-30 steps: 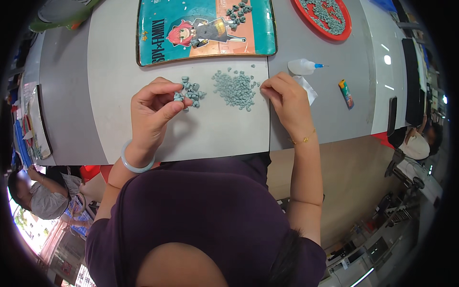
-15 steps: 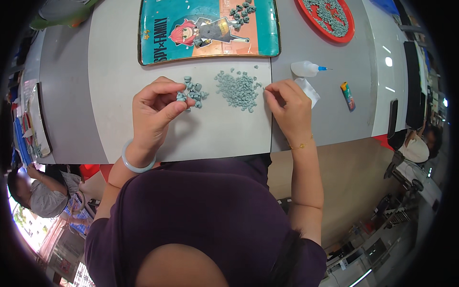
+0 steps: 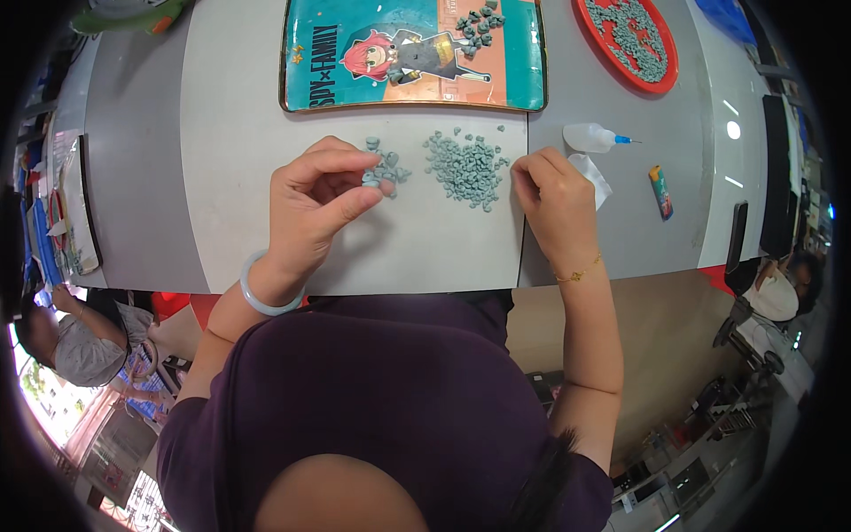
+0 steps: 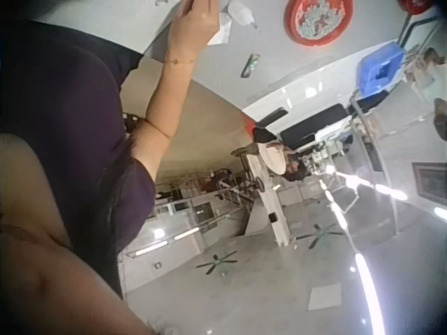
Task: Applying glue to small green plastic components and assembling them at a factory workbench.
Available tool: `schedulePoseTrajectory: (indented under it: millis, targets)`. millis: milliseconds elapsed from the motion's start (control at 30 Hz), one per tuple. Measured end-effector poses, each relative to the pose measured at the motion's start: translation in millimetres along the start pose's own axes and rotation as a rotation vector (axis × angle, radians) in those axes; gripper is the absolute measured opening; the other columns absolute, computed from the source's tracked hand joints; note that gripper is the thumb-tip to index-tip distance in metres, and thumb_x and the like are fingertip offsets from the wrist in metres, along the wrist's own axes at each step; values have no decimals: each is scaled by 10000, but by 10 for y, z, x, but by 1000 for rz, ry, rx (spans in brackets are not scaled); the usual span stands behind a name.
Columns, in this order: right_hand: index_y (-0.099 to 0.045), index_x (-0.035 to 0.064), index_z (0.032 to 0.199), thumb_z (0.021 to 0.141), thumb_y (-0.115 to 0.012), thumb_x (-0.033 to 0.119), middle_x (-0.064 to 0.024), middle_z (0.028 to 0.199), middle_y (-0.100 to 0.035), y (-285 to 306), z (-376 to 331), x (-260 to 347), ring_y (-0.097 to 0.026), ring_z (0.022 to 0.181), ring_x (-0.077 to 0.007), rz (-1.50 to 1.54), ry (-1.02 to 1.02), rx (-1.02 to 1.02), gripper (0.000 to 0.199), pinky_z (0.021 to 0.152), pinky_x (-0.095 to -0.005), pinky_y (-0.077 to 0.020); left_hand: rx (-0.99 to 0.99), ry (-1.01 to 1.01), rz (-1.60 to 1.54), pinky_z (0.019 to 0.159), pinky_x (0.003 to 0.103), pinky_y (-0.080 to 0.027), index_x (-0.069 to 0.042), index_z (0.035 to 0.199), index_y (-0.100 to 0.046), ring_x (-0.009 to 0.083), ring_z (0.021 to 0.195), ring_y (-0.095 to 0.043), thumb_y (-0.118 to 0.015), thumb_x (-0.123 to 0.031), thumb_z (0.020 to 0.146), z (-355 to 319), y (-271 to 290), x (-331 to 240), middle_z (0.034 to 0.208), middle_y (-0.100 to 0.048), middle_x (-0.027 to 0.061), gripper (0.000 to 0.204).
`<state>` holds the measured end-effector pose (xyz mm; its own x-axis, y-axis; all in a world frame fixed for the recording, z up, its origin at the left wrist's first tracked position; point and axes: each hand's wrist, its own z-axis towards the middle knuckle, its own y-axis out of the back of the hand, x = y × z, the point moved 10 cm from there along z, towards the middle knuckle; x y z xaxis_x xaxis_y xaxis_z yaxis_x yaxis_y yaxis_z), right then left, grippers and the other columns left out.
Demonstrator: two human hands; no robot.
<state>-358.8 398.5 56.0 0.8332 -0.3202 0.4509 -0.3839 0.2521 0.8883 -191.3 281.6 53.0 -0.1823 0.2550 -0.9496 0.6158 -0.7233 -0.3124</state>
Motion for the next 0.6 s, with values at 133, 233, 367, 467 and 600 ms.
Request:
schedulePoseTrajectory:
  millis: [133,233,367,467,600]
  targets:
    - [-598,-15,783,704,-620,-71,-61,736,-577,101,60,154,-589,628,-130,285,-76,-6,99,568,-223,-495,2,-62,115,722,270,-528,24,968,-619,190,833,-615,-645,75,728,-25,-38,-65,916,-549,92,246]
    - [-603,-22,778,691,-616,-87,-68,739,-573,247,109,601,-578,642,-121,606,-41,-69,110,570,-211,-488,24,-129,231,707,263,-525,24,951,-631,181,804,-610,-656,76,713,-29,-68,-115,917,-557,95,245]
    - [-608,-26,767,675,-625,-95,-74,747,-578,177,149,1043,-570,646,-121,670,135,14,117,572,-205,-485,45,-232,365,672,251,-512,4,943,-644,157,762,-597,-675,70,688,-74,-96,-212,872,-578,88,265]
    - [-610,-24,763,673,-628,-94,-75,751,-581,145,172,1052,-569,645,-119,675,148,45,116,572,-204,-484,40,-344,467,622,238,-485,-22,930,-661,142,718,-583,-697,59,661,-90,-147,-332,816,-594,77,283]
    - [-608,-22,759,679,-624,-89,-67,742,-575,135,173,1057,-568,648,-113,648,166,78,106,564,-201,-479,28,-402,513,586,231,-464,-39,907,-672,143,688,-583,-724,36,639,-116,-179,-390,790,-602,65,283]
